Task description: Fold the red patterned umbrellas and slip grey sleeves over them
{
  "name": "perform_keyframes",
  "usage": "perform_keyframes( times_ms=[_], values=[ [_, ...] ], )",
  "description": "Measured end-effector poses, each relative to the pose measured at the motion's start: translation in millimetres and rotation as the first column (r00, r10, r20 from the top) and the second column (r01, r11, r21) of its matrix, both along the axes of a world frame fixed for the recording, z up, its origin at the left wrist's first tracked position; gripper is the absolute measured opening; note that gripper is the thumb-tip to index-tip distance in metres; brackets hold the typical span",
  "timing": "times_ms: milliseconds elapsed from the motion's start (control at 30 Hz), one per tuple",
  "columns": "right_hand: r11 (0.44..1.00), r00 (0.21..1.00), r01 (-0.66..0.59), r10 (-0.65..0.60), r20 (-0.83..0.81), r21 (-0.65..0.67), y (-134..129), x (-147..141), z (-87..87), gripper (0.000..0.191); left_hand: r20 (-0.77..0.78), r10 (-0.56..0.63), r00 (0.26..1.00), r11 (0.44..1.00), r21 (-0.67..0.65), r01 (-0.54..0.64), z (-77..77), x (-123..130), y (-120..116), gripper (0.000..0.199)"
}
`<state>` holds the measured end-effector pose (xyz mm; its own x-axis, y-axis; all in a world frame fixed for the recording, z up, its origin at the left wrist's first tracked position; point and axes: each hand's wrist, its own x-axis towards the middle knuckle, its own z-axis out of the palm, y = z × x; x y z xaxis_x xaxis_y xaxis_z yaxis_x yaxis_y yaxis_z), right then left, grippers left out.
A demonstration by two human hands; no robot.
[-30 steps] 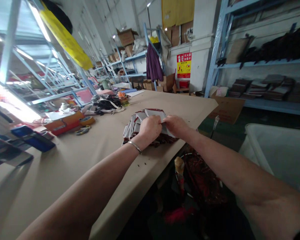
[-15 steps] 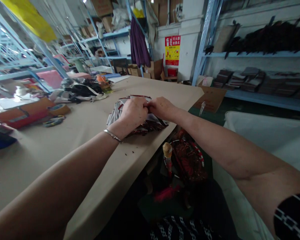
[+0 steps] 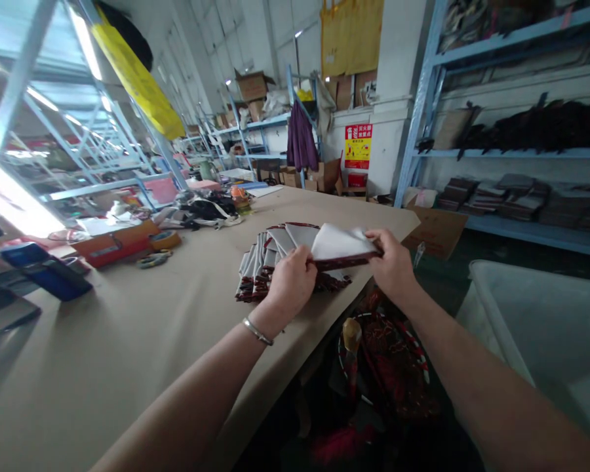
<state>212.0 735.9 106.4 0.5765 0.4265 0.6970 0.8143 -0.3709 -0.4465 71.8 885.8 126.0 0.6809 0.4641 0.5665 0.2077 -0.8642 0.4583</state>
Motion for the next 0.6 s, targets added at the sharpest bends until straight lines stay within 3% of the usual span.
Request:
perform_keyframes(
  times_ms=[33,67,100,133,200,233,267,300,367,433,467,500,600],
  values=[
    [0.999,1.000,-0.006,0.005,0.017,0.044,-14.0,-10.1,-7.9,0.031,0.092,-0.058,0.994,0.975,-0.208,0.076,-3.5,-0.1,-10.4,0.008],
    [0.999,0.999,-0.017,0.016,0.032,0.036,-28.6,-19.8,-17.7,0.026,0.210,-0.114,0.971,0.885,-0.423,0.195,-6.7,-1.2,-23.8,0.006],
    [0.999,0.999,-0.027,0.027,0.030,-0.022,-43.4,-28.6,-28.8,0.022,0.341,-0.144,0.929,0.720,-0.608,0.335,-9.6,-3.5,-39.4,0.004],
    [0.994,0.999,-0.044,0.043,-0.008,-0.097,-58.0,-36.2,-40.4,0.018,0.459,-0.152,0.875,0.505,-0.725,0.468,-12.6,-6.9,-56.4,0.007],
    [0.979,0.982,-0.091,0.057,-0.181,-0.182,-85.7,-47.6,-61.6,0.015,0.589,-0.130,0.798,0.126,-0.788,0.603,-20.6,-15.7,-89.6,0.018],
    [0.980,0.949,-0.116,0.060,-0.308,-0.165,-98.2,-51.8,-69.8,0.014,0.601,-0.127,0.789,-0.006,-0.796,0.606,-26.4,-20.1,-103.7,0.023],
    [0.985,0.885,-0.139,0.079,-0.459,-0.099,-109.6,-55.7,-76.0,0.013,0.593,-0.131,0.794,-0.089,-0.805,0.586,-33.9,-24.1,-115.1,0.025],
    [0.989,0.770,-0.144,0.133,-0.624,0.033,-119.3,-59.7,-80.2,0.012,0.561,-0.152,0.814,-0.117,-0.828,0.548,-43.1,-27.4,-123.7,0.027],
    [0.935,0.432,-0.057,0.338,-0.836,0.349,-133.3,-69.9,-84.5,0.012,0.433,-0.273,0.859,-0.051,-0.898,0.436,-65.0,-32.4,-132.9,0.025],
    [0.846,0.145,0.067,0.516,-0.844,0.528,-139.5,-84.8,-86.4,0.014,0.257,-0.458,0.851,0.052,-0.948,0.314,-86.1,-37.6,-133.8,0.027],
    [0.826,0.027,0.079,0.558,-0.830,0.558,-140.4,-93.7,-87.1,0.013,0.198,-0.527,0.827,0.055,-0.963,0.265,-94.0,-41.2,-132.3,0.030],
    [0.823,-0.073,0.048,0.568,-0.820,0.566,-140.2,-102.8,-87.7,0.012,0.188,-0.563,0.805,0.001,-0.974,0.228,-99.2,-45.5,-129.6,0.033],
    [0.781,-0.307,-0.091,0.568,-0.763,0.618,-134.8,-123.3,-83.6,0.021,0.337,-0.465,0.819,-0.329,-0.924,0.194,-98.5,-60.7,-115.2,0.034]
  ],
)
